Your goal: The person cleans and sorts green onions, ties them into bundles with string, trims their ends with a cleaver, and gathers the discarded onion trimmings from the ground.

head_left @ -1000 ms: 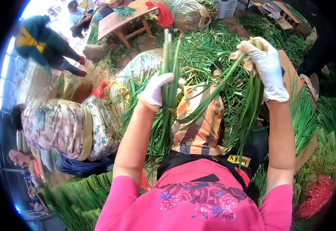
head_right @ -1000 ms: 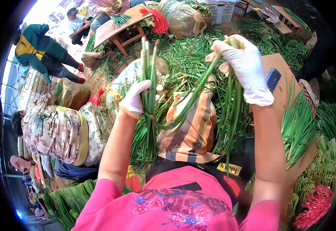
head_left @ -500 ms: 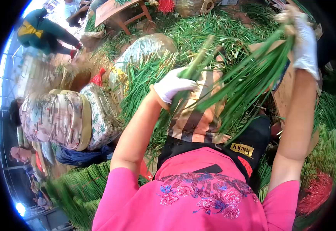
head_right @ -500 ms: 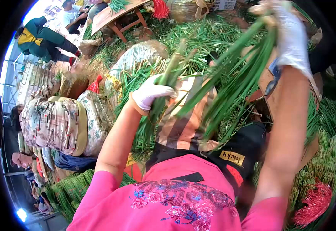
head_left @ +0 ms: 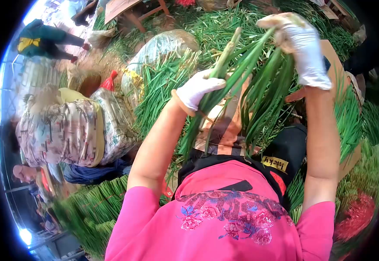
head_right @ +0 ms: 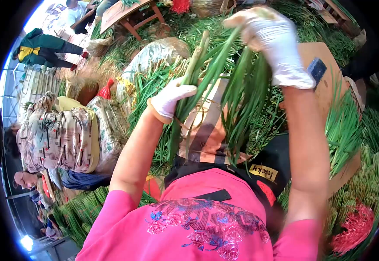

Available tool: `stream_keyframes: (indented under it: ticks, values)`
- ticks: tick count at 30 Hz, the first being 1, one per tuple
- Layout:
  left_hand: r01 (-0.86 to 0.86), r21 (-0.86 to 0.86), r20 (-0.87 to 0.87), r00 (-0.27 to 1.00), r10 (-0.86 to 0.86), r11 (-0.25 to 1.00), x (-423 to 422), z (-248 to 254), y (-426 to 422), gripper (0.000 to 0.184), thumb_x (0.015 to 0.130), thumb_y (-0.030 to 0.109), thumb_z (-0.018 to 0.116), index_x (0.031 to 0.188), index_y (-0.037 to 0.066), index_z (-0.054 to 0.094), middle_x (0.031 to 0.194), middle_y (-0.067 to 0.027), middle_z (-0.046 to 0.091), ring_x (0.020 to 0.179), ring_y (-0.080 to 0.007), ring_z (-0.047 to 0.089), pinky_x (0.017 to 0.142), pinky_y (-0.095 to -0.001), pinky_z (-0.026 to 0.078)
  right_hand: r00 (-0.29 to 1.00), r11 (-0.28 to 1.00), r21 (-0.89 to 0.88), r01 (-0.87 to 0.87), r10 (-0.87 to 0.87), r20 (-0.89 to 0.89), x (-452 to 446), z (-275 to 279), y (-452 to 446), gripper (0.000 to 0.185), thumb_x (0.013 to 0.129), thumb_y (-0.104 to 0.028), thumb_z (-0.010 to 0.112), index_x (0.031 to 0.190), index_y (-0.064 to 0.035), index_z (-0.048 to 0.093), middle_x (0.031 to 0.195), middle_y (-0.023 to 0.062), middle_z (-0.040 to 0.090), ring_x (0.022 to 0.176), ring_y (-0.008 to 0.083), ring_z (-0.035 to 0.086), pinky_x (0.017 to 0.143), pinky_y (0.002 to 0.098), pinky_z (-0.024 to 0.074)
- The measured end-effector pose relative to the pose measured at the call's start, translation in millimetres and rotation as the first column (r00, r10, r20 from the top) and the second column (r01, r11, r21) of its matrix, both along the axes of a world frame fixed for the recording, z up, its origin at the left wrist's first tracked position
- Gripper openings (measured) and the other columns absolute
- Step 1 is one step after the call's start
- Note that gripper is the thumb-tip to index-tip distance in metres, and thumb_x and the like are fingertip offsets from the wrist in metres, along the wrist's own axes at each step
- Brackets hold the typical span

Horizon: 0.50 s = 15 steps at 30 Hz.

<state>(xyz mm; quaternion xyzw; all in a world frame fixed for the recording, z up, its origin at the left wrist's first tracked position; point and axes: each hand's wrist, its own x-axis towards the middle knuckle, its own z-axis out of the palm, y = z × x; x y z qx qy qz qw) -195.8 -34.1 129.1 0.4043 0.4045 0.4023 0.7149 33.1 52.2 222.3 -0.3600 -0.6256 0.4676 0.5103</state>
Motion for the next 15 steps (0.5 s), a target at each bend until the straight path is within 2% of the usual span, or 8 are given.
stream_keyframes:
  ticks: [2, 3, 5, 6, 8, 11, 12, 15]
  values:
    - [-0.037, -0.095, -0.067, 0.997, 0.031, 0.995, -31, -25, -4, 0.031, 0.078, 0.018, 0.068, 0.104, 0.004, 0.06, 0.083, -0.0011, 0.06, 0.069, -0.0085, 0.056, 0.063, -0.0239, 0.046, 0.971, 0.972, 0.113, 0.204, -0.216, 0.105, 46, 19, 17, 0.025, 0.091, -0.03, 0.056, 0.094, -0.0096, 0.07, 0.077, -0.004, 0.057, 0.061, 0.004, 0.047, 0.054, 0.0191, 0.0425]
    - [-0.164, -0.042, -0.265, 0.953, 0.148, 0.986, -49, -50, -6, 0.029, 0.079, 0.018, 0.066, 0.103, 0.004, 0.06, 0.079, -0.0008, 0.059, 0.064, -0.0082, 0.054, 0.058, -0.0229, 0.045, 0.89, 0.887, -0.105, 0.45, -0.455, -0.029, 61, 33, 22, 0.031, 0.092, -0.033, 0.054, 0.106, -0.0081, 0.068, 0.079, -0.0038, 0.057, 0.067, 0.0048, 0.05, 0.063, 0.021, 0.0474]
    - [-0.266, -0.226, -0.211, 0.952, 0.22, 0.937, -101, -88, -16, 0.028, 0.08, 0.022, 0.067, 0.102, 0.006, 0.061, 0.075, -0.0008, 0.059, 0.058, -0.009, 0.053, 0.05, -0.0214, 0.042, 0.893, 0.869, 0.205, 0.45, -0.445, -0.07, 113, 51, 39, 0.034, 0.09, -0.032, 0.059, 0.112, -0.007, 0.065, 0.079, -0.0026, 0.059, 0.069, 0.0053, 0.053, 0.065, 0.0168, 0.0445]
    - [-0.283, -0.227, -0.213, 0.948, 0.235, 0.932, -109, -80, -19, 0.029, 0.082, 0.024, 0.066, 0.104, 0.006, 0.06, 0.075, -0.0015, 0.061, 0.058, -0.0093, 0.055, 0.048, -0.0209, 0.043, 0.882, 0.896, -0.046, 0.442, -0.443, -0.161, 117, 73, 40, 0.034, 0.089, -0.034, 0.061, 0.112, -0.009, 0.065, 0.084, -0.0009, 0.062, 0.074, 0.006, 0.054, 0.069, 0.0203, 0.0456]
    - [-0.315, -0.27, -0.132, 0.948, 0.289, 0.91, -109, -74, -18, 0.033, 0.085, 0.027, 0.062, 0.11, 0.004, 0.06, 0.077, -0.0019, 0.062, 0.06, -0.0097, 0.058, 0.051, -0.0211, 0.046, 0.817, 0.817, 0.097, 0.569, -0.575, 0.048, 99, 66, 35, 0.035, 0.088, -0.036, 0.062, 0.111, -0.0103, 0.066, 0.091, -0.001, 0.064, 0.081, 0.0068, 0.055, 0.074, 0.0242, 0.0452]
    - [-0.216, -0.161, 0.041, 0.973, 0.225, 0.963, -67, -35, -2, 0.049, 0.089, 0.038, 0.057, 0.117, -0.002, 0.056, 0.079, -0.0051, 0.063, 0.064, -0.0115, 0.058, 0.053, -0.0216, 0.046, 0.95, 0.972, 0.223, 0.069, -0.132, 0.282, 73, 39, 34, 0.027, 0.09, -0.035, 0.058, 0.1, -0.0111, 0.066, 0.095, -0.0006, 0.063, 0.09, 0.0095, 0.057, 0.083, 0.0254, 0.043]
    - [-0.11, -0.118, 0.107, 0.987, 0.123, 0.987, -57, -24, 3, 0.051, 0.089, 0.039, 0.056, 0.118, -0.002, 0.055, 0.08, -0.0059, 0.063, 0.066, -0.0121, 0.059, 0.056, -0.0223, 0.047, 0.92, 0.964, 0.137, 0.227, -0.258, 0.294, 49, 29, 26, 0.022, 0.09, -0.031, 0.059, 0.097, -0.0105, 0.066, 0.091, 0.0009, 0.063, 0.085, 0.0085, 0.058, 0.077, 0.0249, 0.0457]
    - [0.013, -0.059, 0.059, 0.998, -0.009, 0.998, -22, -1, 10, 0.056, 0.089, 0.045, 0.051, 0.117, -0.003, 0.057, 0.085, -0.0057, 0.064, 0.066, -0.0122, 0.058, 0.058, -0.0231, 0.047, 0.971, 0.987, -0.125, -0.096, 0.12, 0.205, 7, 4, 15, 0.022, 0.087, -0.025, 0.064, 0.096, -0.0052, 0.064, 0.07, 0.003, 0.063, 0.062, 0.0094, 0.059, 0.062, 0.0222, 0.0486]
